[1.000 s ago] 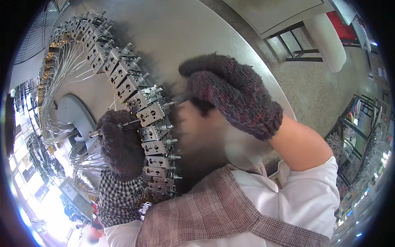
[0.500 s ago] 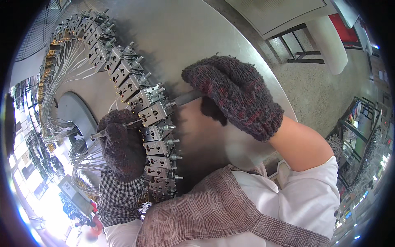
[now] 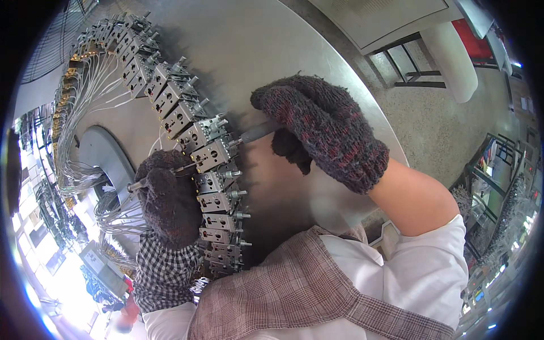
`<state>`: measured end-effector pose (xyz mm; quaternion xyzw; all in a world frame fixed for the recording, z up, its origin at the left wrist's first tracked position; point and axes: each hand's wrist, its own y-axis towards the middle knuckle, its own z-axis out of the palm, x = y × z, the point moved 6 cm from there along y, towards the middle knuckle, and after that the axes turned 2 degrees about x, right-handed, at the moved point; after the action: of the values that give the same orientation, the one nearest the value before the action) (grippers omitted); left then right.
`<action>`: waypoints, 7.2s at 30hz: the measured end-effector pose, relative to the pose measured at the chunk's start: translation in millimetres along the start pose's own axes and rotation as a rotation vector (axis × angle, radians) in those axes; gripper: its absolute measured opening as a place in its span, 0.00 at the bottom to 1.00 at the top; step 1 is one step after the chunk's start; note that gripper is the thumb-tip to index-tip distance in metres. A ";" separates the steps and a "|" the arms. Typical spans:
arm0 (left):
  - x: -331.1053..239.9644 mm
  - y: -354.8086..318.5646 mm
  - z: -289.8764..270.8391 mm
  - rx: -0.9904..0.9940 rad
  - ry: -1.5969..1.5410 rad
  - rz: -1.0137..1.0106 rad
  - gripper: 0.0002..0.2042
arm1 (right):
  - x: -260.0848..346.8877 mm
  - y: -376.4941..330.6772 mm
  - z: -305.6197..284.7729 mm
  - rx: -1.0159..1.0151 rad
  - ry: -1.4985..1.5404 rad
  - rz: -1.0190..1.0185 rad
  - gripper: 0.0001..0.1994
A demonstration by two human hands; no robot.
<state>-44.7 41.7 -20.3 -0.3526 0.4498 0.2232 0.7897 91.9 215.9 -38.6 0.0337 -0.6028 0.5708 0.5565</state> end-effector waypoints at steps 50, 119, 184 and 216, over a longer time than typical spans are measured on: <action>1.6 -0.1 -3.8 -0.009 0.051 0.011 0.17 | 4.0 -0.9 0.8 0.008 -0.052 -0.040 0.14; -7.0 1.3 10.4 0.260 -0.188 -0.111 0.10 | 0.9 -5.7 3.3 0.011 0.045 -0.058 0.15; 12.9 -16.1 -10.4 0.139 -0.276 -0.267 0.11 | -4.3 -49.9 26.7 -0.037 -0.090 -0.512 0.15; 21.9 -16.1 -19.6 0.095 -0.099 -0.378 0.15 | -2.2 -51.2 25.4 -0.072 -0.262 -0.493 0.14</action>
<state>-33.9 17.1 -40.4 -0.3816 0.3460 0.0663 0.8546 111.3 178.4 0.0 0.2330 -0.6630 0.3870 0.5970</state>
